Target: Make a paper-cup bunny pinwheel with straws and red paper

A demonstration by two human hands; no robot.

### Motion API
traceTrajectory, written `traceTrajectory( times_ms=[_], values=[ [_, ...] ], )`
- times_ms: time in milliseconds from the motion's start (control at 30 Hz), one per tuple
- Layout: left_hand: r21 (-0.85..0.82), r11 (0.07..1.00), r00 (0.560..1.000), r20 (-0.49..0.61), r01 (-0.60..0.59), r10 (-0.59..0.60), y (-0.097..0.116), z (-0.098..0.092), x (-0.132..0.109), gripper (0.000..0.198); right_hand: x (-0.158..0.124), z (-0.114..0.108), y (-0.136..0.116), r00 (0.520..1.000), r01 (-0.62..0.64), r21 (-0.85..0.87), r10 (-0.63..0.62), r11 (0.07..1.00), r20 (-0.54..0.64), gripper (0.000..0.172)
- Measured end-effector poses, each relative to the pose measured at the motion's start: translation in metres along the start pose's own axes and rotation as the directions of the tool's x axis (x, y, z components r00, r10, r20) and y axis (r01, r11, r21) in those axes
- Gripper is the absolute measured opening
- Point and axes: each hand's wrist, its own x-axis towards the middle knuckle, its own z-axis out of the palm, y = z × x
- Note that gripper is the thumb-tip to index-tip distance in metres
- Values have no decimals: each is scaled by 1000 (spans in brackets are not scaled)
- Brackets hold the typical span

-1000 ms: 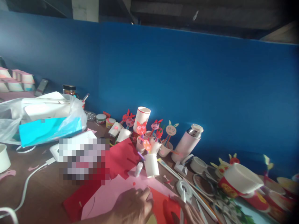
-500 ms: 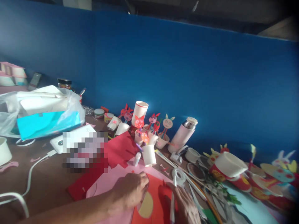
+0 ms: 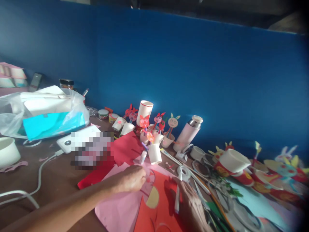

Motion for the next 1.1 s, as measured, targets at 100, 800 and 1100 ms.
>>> traceTrajectory(
  times_ms=[100,800,1100],
  values=[
    [-73,991,974,204,112,-95,1,-7,4,25,4,-8,-8,1000,-15,18,15,1000,-5,43],
    [-722,579,869,492,378,46,2,18,15,12,3,-5,-5,996,-93,30,92,995,10,46],
    [-527,840,987,-13,127,-157,6,7,14,22,4,-10,-6,990,-141,83,140,986,25,57]
  ],
)
